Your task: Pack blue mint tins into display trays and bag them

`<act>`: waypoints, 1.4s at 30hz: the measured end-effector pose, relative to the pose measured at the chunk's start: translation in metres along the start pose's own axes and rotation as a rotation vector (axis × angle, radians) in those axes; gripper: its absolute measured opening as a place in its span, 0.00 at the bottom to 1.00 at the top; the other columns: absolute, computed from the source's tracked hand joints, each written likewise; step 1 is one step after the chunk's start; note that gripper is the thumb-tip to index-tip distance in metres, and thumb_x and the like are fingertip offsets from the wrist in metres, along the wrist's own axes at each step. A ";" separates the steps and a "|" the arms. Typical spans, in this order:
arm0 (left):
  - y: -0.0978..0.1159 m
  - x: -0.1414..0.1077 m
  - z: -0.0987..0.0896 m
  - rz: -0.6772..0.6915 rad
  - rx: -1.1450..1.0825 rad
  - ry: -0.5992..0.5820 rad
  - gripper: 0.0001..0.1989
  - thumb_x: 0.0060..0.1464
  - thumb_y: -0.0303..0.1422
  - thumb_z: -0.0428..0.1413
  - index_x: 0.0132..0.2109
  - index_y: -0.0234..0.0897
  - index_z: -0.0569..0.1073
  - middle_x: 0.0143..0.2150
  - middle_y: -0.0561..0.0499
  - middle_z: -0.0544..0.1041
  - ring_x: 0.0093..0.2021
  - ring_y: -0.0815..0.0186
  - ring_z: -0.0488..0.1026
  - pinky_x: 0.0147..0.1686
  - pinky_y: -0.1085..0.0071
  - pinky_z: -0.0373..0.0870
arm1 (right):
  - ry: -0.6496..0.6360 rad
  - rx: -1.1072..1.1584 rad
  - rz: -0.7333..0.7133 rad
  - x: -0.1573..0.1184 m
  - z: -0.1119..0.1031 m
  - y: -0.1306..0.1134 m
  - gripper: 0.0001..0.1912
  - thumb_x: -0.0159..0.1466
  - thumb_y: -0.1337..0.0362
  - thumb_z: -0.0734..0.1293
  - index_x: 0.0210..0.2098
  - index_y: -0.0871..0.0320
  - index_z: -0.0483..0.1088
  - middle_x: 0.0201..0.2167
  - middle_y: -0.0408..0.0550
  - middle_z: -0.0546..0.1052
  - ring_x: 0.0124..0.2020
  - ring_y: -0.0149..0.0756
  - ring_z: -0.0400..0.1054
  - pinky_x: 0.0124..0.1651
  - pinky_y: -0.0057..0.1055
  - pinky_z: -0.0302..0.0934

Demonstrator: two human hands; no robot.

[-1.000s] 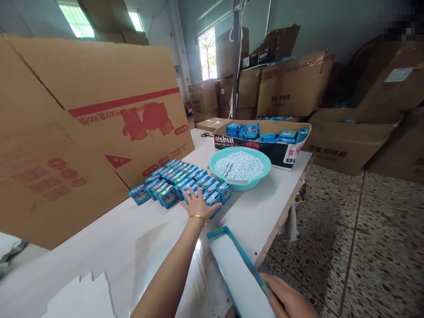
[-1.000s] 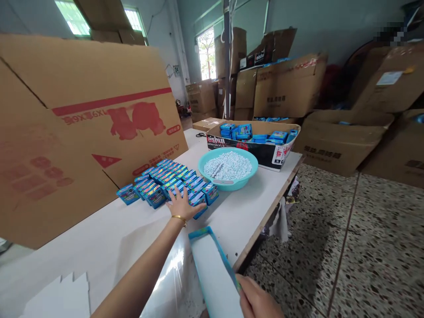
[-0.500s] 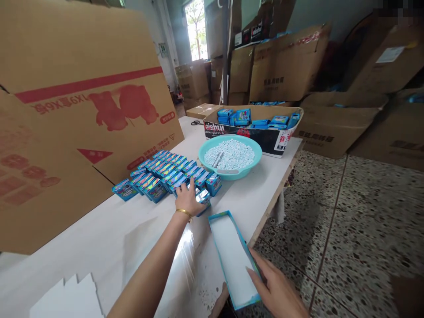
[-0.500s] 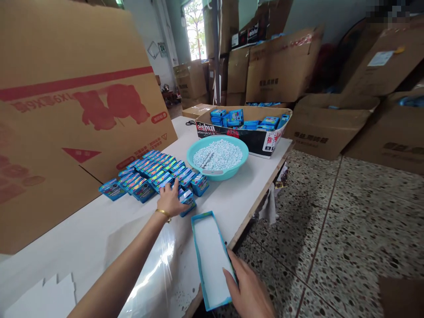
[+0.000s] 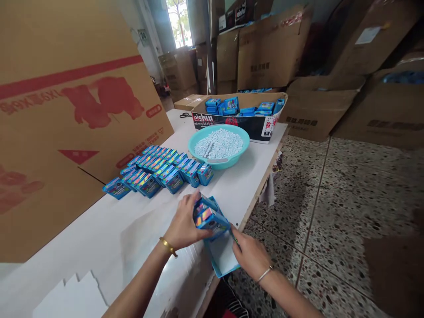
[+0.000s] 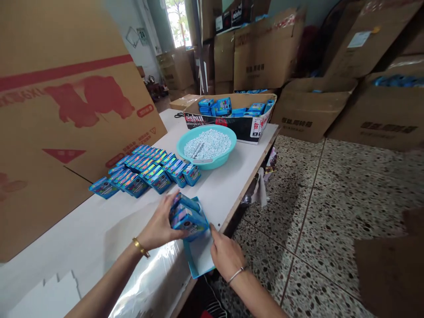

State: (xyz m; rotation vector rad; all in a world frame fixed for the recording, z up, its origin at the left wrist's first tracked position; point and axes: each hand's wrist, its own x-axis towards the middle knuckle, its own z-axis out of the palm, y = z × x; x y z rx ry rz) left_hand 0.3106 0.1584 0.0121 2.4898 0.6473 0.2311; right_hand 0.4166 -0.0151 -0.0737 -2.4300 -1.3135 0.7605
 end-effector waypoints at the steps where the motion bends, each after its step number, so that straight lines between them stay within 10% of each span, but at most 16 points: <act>1: 0.003 0.001 0.006 -0.018 0.065 -0.061 0.53 0.33 0.41 0.66 0.65 0.40 0.51 0.58 0.40 0.60 0.57 0.49 0.60 0.55 0.53 0.62 | -0.004 0.004 -0.003 0.000 0.000 -0.002 0.31 0.62 0.71 0.55 0.65 0.59 0.53 0.43 0.55 0.78 0.43 0.44 0.73 0.41 0.33 0.64; 13: -0.007 0.042 0.010 -0.024 0.322 -0.144 0.50 0.39 0.48 0.62 0.66 0.38 0.50 0.68 0.36 0.52 0.67 0.44 0.47 0.60 0.47 0.53 | 0.066 0.274 -0.167 0.015 -0.002 0.017 0.25 0.64 0.63 0.57 0.59 0.63 0.64 0.35 0.57 0.78 0.36 0.44 0.73 0.38 0.35 0.65; 19: -0.044 0.114 -0.010 -0.193 0.341 0.161 0.40 0.52 0.46 0.56 0.65 0.30 0.53 0.68 0.32 0.49 0.68 0.45 0.43 0.62 0.49 0.49 | 0.451 0.728 -0.284 0.130 -0.043 0.028 0.21 0.63 0.65 0.55 0.53 0.63 0.67 0.49 0.57 0.72 0.50 0.41 0.66 0.56 0.40 0.58; 25: -0.074 0.135 0.005 -0.097 0.605 0.062 0.27 0.57 0.32 0.51 0.62 0.35 0.59 0.65 0.34 0.57 0.64 0.48 0.54 0.59 0.49 0.55 | 0.316 0.734 -0.288 0.247 -0.043 -0.005 0.28 0.51 0.75 0.61 0.52 0.63 0.64 0.47 0.55 0.72 0.48 0.45 0.66 0.56 0.45 0.58; 32: -0.095 0.130 -0.013 0.133 0.506 0.025 0.23 0.60 0.36 0.45 0.60 0.34 0.64 0.62 0.38 0.63 0.61 0.53 0.59 0.59 0.56 0.56 | 0.250 0.772 -0.383 0.261 -0.018 0.006 0.31 0.48 0.74 0.65 0.53 0.60 0.61 0.45 0.51 0.73 0.46 0.43 0.66 0.52 0.44 0.61; 37: -0.084 0.130 -0.010 0.025 0.418 0.041 0.38 0.52 0.50 0.52 0.64 0.34 0.56 0.65 0.38 0.58 0.65 0.49 0.54 0.61 0.53 0.55 | 0.010 0.810 -0.495 0.273 -0.030 0.001 0.46 0.43 0.72 0.73 0.60 0.58 0.56 0.38 0.45 0.75 0.38 0.41 0.70 0.45 0.42 0.66; 42: -0.082 0.131 -0.009 0.064 0.534 -0.007 0.45 0.41 0.38 0.61 0.65 0.34 0.53 0.64 0.36 0.58 0.64 0.45 0.54 0.61 0.50 0.54 | -0.112 0.875 -0.674 0.276 -0.029 -0.014 0.57 0.37 0.68 0.78 0.63 0.56 0.51 0.42 0.47 0.74 0.40 0.40 0.70 0.44 0.39 0.67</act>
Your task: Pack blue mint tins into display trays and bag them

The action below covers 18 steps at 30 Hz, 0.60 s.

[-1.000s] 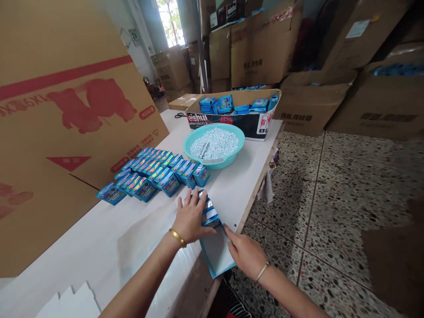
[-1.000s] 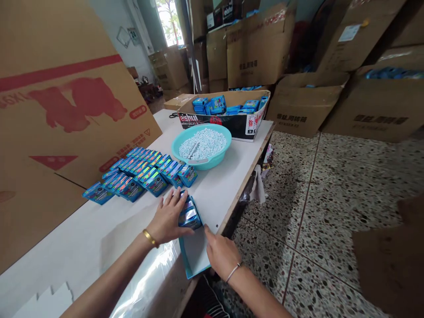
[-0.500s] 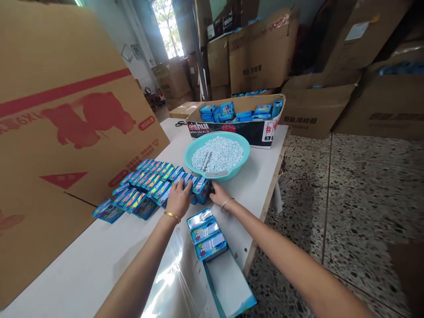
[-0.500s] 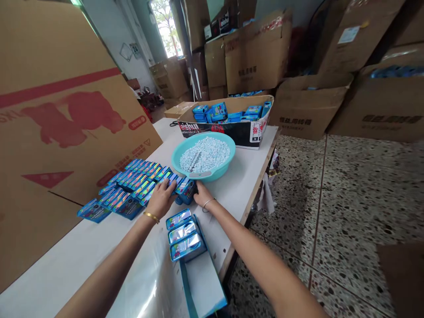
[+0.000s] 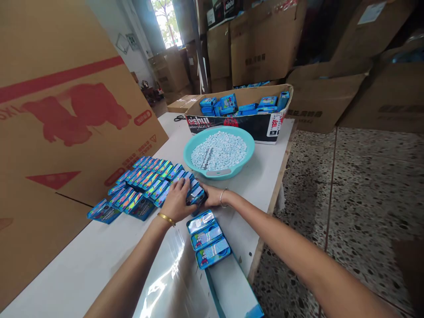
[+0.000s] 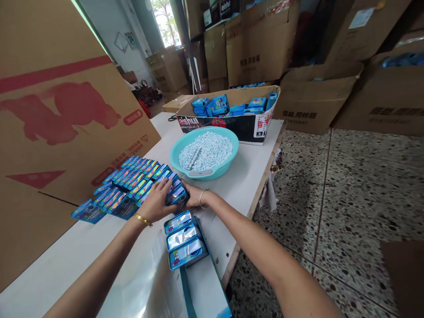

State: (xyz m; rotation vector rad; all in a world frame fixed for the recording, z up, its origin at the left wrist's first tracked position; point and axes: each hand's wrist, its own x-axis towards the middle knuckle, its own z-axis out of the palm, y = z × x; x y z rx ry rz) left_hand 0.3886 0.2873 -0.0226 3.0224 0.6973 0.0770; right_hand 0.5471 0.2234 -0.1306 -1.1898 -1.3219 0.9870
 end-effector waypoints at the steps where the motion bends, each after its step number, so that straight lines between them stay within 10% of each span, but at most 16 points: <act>1: -0.002 0.000 -0.001 0.015 0.000 -0.008 0.47 0.39 0.37 0.61 0.66 0.34 0.52 0.64 0.37 0.58 0.64 0.45 0.55 0.60 0.50 0.55 | 0.020 -0.020 -0.004 0.001 0.002 0.001 0.59 0.36 0.66 0.79 0.64 0.56 0.50 0.45 0.49 0.73 0.43 0.42 0.69 0.46 0.40 0.67; 7: -0.012 -0.003 -0.002 0.051 -0.020 -0.024 0.46 0.41 0.39 0.61 0.65 0.32 0.54 0.65 0.34 0.55 0.64 0.44 0.52 0.61 0.49 0.53 | 0.025 -0.228 0.142 0.002 -0.002 -0.002 0.71 0.32 0.61 0.80 0.67 0.62 0.40 0.61 0.62 0.54 0.63 0.54 0.47 0.63 0.48 0.47; 18: -0.013 -0.017 0.022 0.082 -0.028 0.052 0.46 0.48 0.46 0.57 0.67 0.32 0.47 0.69 0.32 0.46 0.68 0.43 0.42 0.62 0.45 0.47 | -0.021 -0.288 0.046 -0.013 0.009 -0.001 0.56 0.46 0.62 0.75 0.67 0.55 0.43 0.56 0.55 0.60 0.59 0.50 0.55 0.61 0.46 0.51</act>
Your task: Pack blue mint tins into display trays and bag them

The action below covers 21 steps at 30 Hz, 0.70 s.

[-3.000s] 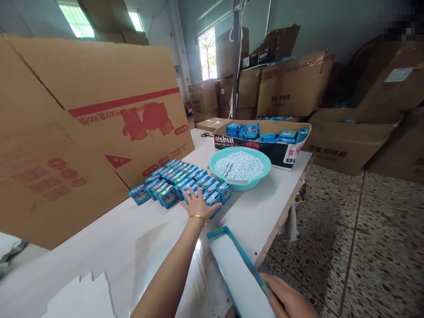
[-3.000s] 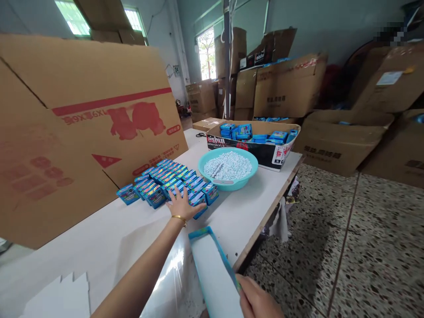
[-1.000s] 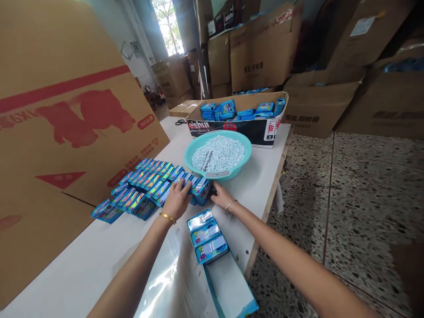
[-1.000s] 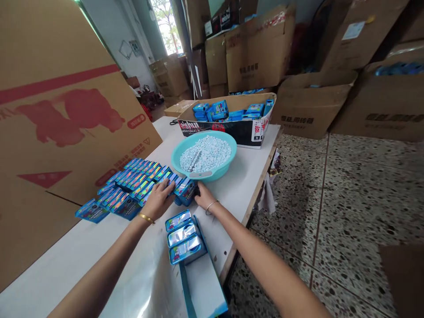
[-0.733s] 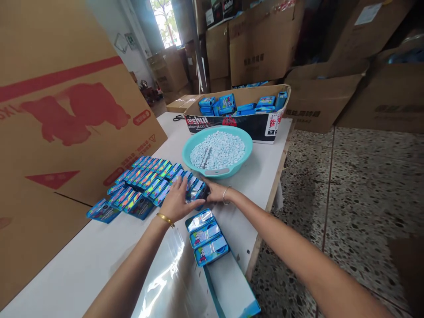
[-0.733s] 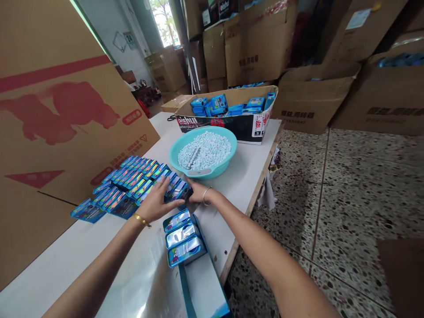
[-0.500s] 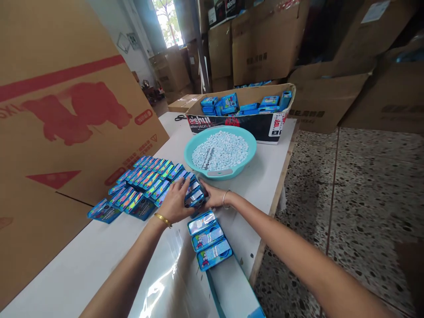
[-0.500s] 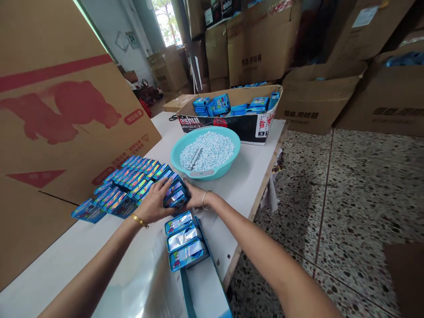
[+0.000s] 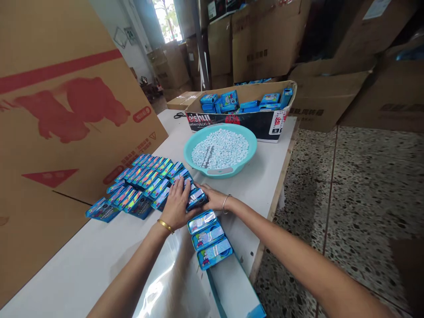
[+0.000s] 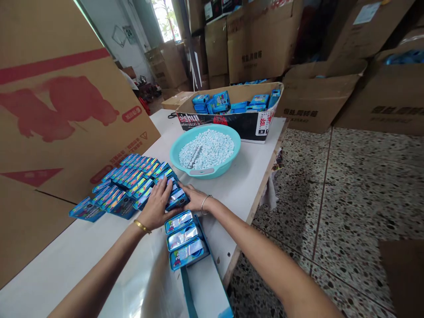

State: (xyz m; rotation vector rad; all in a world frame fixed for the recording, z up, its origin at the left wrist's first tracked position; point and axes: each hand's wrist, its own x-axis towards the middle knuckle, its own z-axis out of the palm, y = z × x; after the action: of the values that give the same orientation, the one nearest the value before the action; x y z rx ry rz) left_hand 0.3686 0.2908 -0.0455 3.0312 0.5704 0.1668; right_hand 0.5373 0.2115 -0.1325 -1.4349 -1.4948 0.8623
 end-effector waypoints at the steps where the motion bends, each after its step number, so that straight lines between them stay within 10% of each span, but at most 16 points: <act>1: 0.001 -0.002 -0.001 0.012 -0.001 0.002 0.45 0.49 0.46 0.56 0.67 0.33 0.47 0.68 0.32 0.47 0.68 0.43 0.43 0.62 0.46 0.47 | 0.009 -0.004 0.003 -0.001 0.001 -0.001 0.56 0.46 0.62 0.75 0.67 0.55 0.43 0.56 0.55 0.60 0.59 0.50 0.55 0.60 0.46 0.52; 9: 0.002 0.022 -0.025 -0.025 0.094 -0.129 0.50 0.35 0.46 0.61 0.65 0.38 0.54 0.60 0.38 0.60 0.58 0.45 0.59 0.56 0.52 0.55 | -0.002 0.006 0.064 0.001 0.000 -0.015 0.62 0.40 0.61 0.78 0.67 0.59 0.43 0.57 0.59 0.60 0.58 0.52 0.58 0.58 0.46 0.55; 15: 0.015 0.025 -0.028 -0.071 0.181 -0.147 0.54 0.33 0.47 0.62 0.67 0.37 0.51 0.55 0.35 0.64 0.54 0.43 0.60 0.52 0.50 0.56 | 0.320 0.070 0.187 -0.061 -0.001 -0.021 0.36 0.55 0.61 0.69 0.60 0.60 0.58 0.49 0.55 0.69 0.38 0.36 0.67 0.45 0.39 0.64; 21: 0.017 -0.026 -0.070 -0.111 -0.081 0.298 0.55 0.36 0.49 0.64 0.67 0.41 0.47 0.60 0.39 0.59 0.58 0.45 0.57 0.57 0.49 0.53 | 0.666 0.086 0.139 -0.168 0.035 -0.048 0.20 0.62 0.54 0.63 0.50 0.57 0.68 0.48 0.54 0.71 0.50 0.41 0.65 0.48 0.38 0.64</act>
State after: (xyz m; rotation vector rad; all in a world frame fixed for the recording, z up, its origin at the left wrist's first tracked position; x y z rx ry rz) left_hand 0.3430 0.2675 0.0228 2.9045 0.7286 0.6277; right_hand 0.4791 0.0429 -0.1222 -1.5686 -0.8554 0.4459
